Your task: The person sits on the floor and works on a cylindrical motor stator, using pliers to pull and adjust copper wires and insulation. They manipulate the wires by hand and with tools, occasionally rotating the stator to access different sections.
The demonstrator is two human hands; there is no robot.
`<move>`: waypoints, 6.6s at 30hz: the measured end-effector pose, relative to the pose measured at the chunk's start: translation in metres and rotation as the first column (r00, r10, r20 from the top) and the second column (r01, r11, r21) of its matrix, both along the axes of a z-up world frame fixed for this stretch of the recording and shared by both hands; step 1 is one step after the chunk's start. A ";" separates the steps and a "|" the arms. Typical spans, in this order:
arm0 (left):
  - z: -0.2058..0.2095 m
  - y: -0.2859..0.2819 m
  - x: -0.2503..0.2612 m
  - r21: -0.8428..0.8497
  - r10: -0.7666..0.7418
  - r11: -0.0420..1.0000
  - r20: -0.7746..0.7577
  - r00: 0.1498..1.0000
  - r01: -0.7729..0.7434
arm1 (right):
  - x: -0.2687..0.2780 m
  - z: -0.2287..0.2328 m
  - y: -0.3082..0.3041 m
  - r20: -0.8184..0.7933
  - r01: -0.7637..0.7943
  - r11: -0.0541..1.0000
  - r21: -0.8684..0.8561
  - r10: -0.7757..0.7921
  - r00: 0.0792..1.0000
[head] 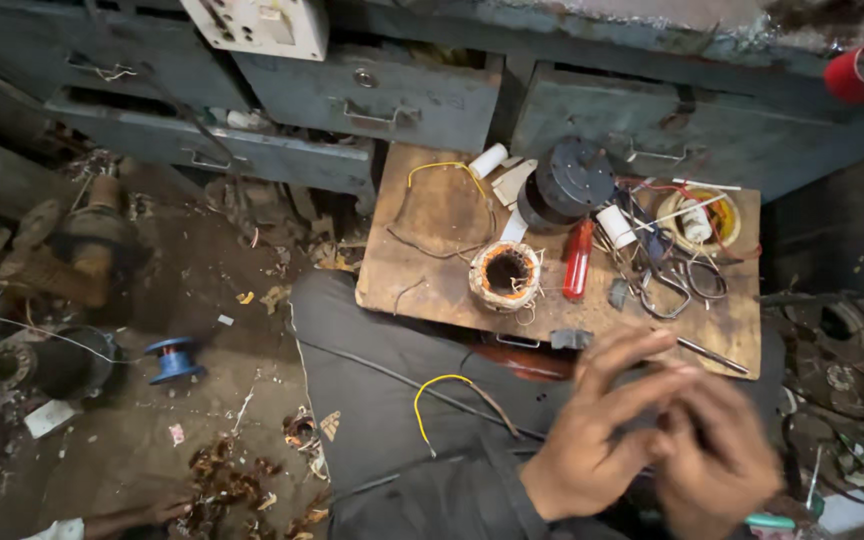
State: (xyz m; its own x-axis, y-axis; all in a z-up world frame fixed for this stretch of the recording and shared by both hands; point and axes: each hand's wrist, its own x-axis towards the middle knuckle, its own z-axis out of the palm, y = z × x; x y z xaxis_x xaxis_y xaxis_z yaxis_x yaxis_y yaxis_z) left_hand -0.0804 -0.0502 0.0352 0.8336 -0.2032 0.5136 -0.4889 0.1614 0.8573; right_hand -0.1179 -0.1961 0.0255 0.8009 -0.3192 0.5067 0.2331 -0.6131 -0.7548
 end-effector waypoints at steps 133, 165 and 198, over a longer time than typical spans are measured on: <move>-0.049 0.117 0.099 0.281 0.170 0.954 -0.227 0.959 -0.102 | 0.159 0.003 0.055 -0.167 -0.364 0.908 -0.206 0.334 0.928; -0.121 0.114 0.085 -0.403 -0.067 0.910 -0.379 0.923 -0.099 | 0.088 -0.075 0.031 -0.151 -0.073 0.968 0.242 0.112 0.982; -0.142 0.122 0.092 -0.475 0.003 0.844 -0.458 0.889 -0.248 | 0.079 -0.065 0.063 -0.147 -0.236 0.965 -0.115 0.218 0.965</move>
